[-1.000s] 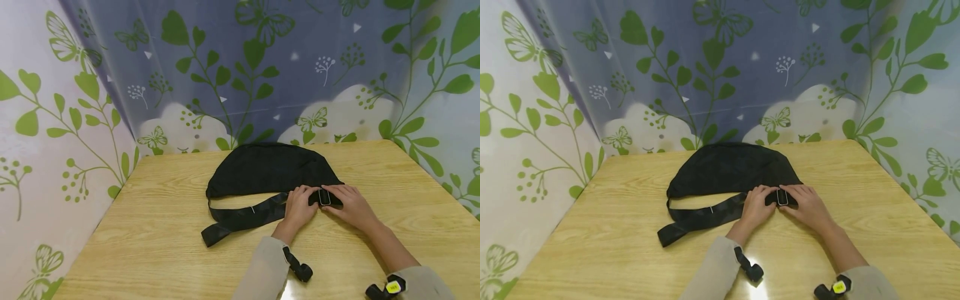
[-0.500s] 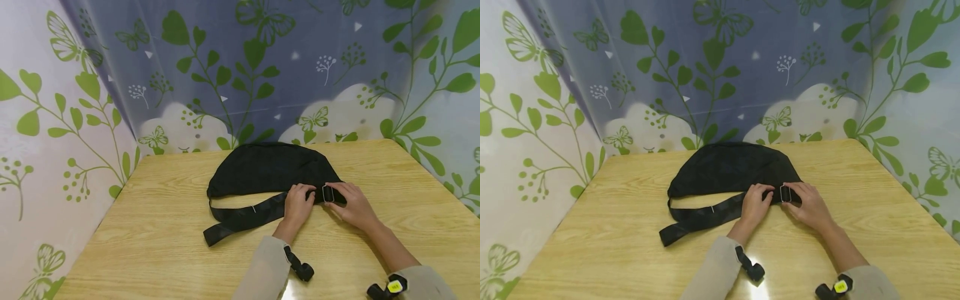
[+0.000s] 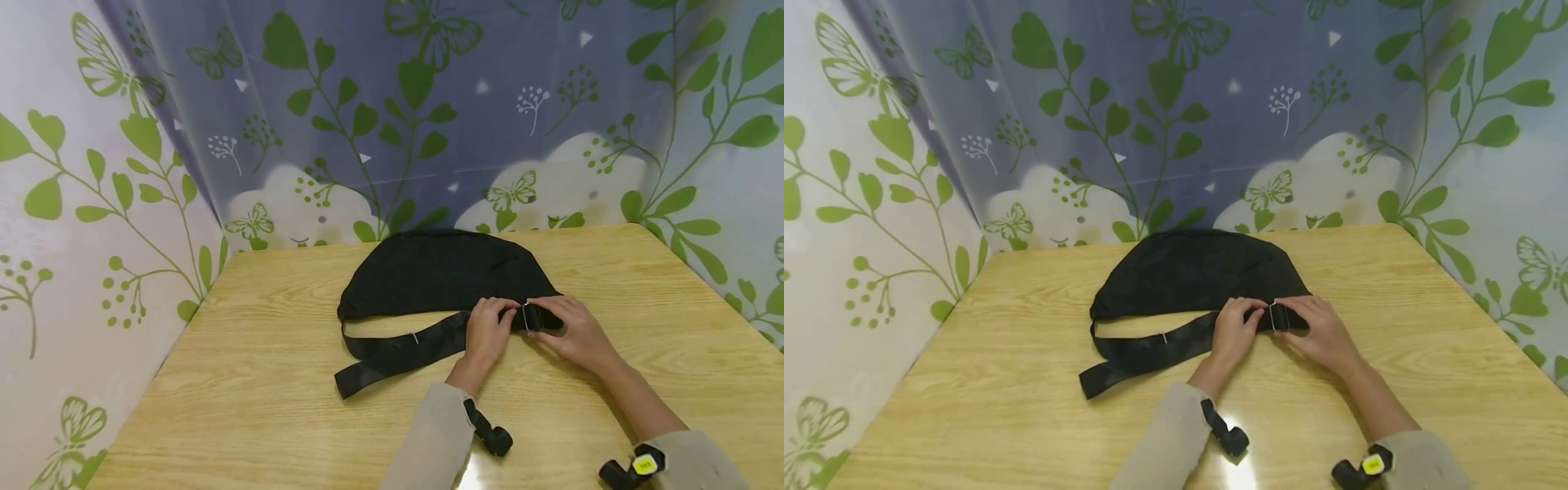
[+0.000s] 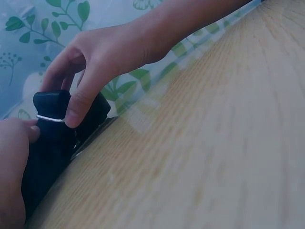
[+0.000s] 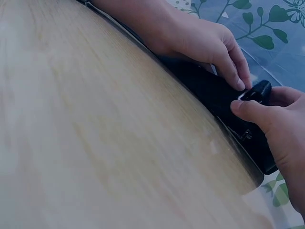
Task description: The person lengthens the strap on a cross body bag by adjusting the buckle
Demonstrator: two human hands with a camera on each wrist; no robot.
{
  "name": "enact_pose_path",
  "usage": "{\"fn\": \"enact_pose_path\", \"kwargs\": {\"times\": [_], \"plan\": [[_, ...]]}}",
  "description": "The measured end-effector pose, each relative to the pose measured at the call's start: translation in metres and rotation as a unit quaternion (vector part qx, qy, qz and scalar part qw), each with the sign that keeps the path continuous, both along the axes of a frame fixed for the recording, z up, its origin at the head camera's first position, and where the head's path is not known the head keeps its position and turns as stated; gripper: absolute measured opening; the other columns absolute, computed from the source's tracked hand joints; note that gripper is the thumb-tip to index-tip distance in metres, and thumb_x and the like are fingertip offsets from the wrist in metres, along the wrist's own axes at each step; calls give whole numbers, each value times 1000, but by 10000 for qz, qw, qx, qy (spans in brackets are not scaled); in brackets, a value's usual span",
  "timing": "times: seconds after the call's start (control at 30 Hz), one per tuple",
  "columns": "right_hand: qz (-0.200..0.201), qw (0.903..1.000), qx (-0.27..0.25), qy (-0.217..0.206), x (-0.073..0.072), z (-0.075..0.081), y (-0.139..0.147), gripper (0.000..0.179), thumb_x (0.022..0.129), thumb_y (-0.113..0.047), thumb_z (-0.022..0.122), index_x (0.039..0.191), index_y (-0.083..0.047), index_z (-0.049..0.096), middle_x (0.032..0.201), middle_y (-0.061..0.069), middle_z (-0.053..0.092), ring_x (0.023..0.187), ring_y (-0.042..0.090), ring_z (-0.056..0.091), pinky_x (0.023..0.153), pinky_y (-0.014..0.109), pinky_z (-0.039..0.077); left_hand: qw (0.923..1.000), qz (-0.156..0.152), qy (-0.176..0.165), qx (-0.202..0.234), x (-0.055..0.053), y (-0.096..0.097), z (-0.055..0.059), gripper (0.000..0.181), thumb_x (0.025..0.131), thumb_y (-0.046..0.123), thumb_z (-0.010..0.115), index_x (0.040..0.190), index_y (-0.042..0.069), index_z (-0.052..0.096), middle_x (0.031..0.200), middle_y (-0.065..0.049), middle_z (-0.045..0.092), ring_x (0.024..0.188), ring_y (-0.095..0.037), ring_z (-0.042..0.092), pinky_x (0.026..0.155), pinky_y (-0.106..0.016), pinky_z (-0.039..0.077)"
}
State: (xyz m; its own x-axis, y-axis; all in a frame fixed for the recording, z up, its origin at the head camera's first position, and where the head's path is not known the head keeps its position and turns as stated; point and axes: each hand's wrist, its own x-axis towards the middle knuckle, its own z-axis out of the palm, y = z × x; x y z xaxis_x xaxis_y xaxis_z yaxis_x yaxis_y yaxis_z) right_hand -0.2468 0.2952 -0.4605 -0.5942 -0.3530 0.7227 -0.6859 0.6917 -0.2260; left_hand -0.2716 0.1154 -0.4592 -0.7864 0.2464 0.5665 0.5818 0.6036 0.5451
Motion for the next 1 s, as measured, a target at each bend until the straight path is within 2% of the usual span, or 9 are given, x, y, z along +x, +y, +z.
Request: {"fn": "enact_pose_path", "kwargs": {"times": [0.1, 0.17, 0.23, 0.37, 0.47, 0.57, 0.8, 0.87, 1.0], "plan": [[155, 9998, 63, 68, 0, 1, -1, 53, 75, -38, 74, 113, -3, 62, 105, 9, 61, 98, 27, 53, 86, 39, 34, 9999, -118, 35, -23, 1, 0, 1, 11, 89, 20, 62, 95, 18, 71, 89, 7, 63, 83, -7, 53, 72, -14, 40], [168, 9998, 65, 66, 0, 1, -1, 54, 78, -43, 70, 113, -2, 62, 105, 9, 61, 98, 27, 53, 86, 39, 34, 9999, -63, 105, -80, 0, -1, 1, 11, 89, 21, 62, 95, 18, 72, 90, 8, 64, 82, -7, 53, 72, -15, 39], [107, 9999, 46, 48, 1, 2, -2, 54, 75, -37, 75, 113, -2, 62, 105, 10, 62, 97, 27, 53, 85, 39, 34, 9995, 109, 210, -197, 0, -1, 0, 11, 89, 21, 63, 94, 19, 72, 89, 8, 64, 81, -8, 52, 71, -16, 39], [-84, 10000, -15, 8, 2, 2, -2, 62, 58, -10, 84, 115, -2, 61, 105, 11, 62, 96, 28, 53, 86, 38, 35, 9960, 597, 365, -560, 0, -1, 0, 9, 87, 23, 64, 90, 21, 72, 85, 10, 65, 78, -9, 51, 72, -21, 37], [-166, 9999, -44, 13, 2, 1, -2, 66, 54, -5, 84, 116, -2, 61, 105, 12, 61, 96, 29, 52, 86, 37, 34, 9934, 781, 347, -771, 0, -2, 0, 8, 87, 23, 64, 89, 21, 72, 84, 10, 65, 78, -9, 50, 75, -24, 36], [-157, 9999, -39, 32, 2, 1, -1, 66, 55, -5, 84, 116, -2, 61, 106, 12, 61, 96, 29, 52, 86, 37, 34, 9938, 711, 298, -799, 0, -1, 0, 9, 88, 22, 64, 90, 21, 72, 85, 10, 65, 79, -9, 50, 75, -23, 36], [-6, 10000, 34, 29, 1, 1, 0, 64, 55, -6, 84, 115, -3, 62, 106, 10, 62, 97, 28, 52, 86, 38, 34, 9976, 226, 223, -610, -1, 0, 1, 13, 90, 22, 61, 95, 20, 72, 90, 9, 66, 82, -9, 51, 75, -21, 37], [-26, 10000, 52, -4, 1, 1, 0, 64, 55, -6, 85, 114, -3, 62, 106, 10, 62, 97, 27, 52, 85, 40, 35, 9975, 249, 186, -636, -1, 0, 1, 13, 90, 23, 61, 96, 20, 72, 91, 9, 66, 82, -9, 50, 76, -21, 37], [-177, 9998, -24, -99, 1, 1, -1, 64, 56, -6, 85, 116, -3, 61, 106, 11, 61, 96, 28, 52, 85, 38, 35, 9956, 554, 118, -749, -1, -1, 1, 12, 89, 25, 61, 95, 22, 72, 90, 11, 66, 81, -8, 50, 76, -23, 36]]}}
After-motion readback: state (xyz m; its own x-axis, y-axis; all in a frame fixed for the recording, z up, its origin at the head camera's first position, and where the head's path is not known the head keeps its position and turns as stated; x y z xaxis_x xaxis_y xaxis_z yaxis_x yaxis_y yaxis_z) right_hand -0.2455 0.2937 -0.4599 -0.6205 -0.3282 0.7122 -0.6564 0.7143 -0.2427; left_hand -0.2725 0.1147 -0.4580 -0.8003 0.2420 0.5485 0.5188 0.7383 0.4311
